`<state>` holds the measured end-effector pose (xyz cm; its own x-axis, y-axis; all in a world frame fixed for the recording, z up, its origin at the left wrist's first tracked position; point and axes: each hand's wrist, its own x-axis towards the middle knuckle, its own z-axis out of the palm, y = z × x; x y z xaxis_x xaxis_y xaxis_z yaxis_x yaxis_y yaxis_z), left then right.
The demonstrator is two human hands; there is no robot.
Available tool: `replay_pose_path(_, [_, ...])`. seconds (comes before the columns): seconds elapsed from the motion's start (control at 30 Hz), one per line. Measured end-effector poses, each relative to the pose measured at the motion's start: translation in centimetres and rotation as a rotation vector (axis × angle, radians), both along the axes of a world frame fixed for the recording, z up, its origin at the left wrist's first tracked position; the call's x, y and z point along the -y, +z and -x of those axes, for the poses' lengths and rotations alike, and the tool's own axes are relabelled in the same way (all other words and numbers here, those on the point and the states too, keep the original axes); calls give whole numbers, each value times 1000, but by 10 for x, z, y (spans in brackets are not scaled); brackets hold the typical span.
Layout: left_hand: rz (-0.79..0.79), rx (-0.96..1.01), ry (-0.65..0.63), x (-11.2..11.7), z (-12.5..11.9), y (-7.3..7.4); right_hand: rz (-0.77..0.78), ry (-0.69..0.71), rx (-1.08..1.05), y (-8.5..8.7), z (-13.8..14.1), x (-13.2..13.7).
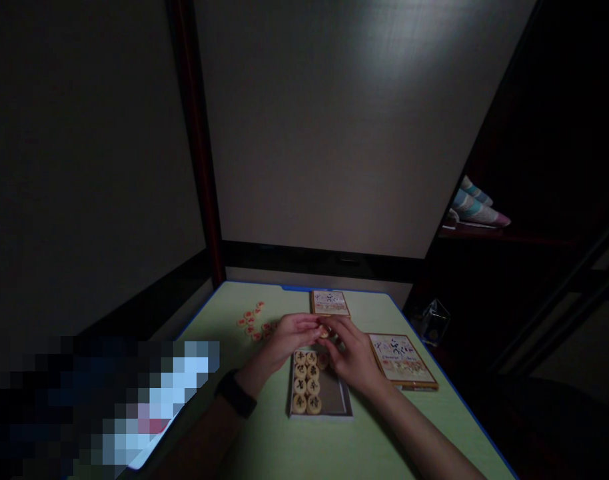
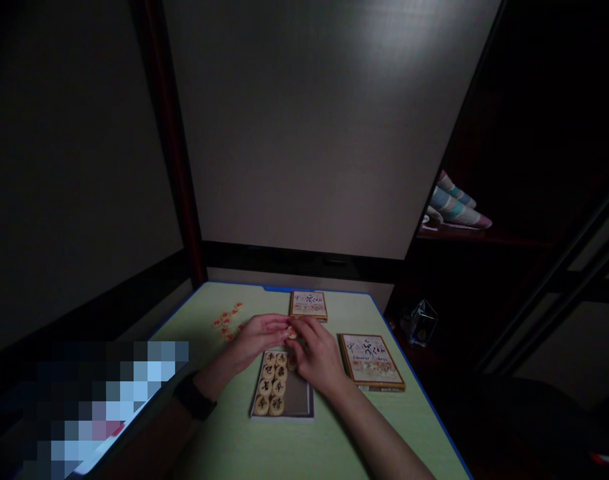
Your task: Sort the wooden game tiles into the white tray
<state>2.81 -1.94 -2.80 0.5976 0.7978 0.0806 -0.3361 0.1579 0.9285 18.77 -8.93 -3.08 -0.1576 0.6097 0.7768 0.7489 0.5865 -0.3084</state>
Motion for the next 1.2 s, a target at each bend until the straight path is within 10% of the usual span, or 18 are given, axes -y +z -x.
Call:
replay_pose_path(0.27, [-47, -60, -16, -4, 1, -3, 30, 19, 167, 6, -1, 2])
replay_pose_path(1.0, [122, 159, -135, 3, 0, 3, 87, -35, -399, 7, 2, 0])
replay_pose_path(1.2, [114, 142, -140, 3, 1, 3, -32, -21, -249, 5, 0, 3])
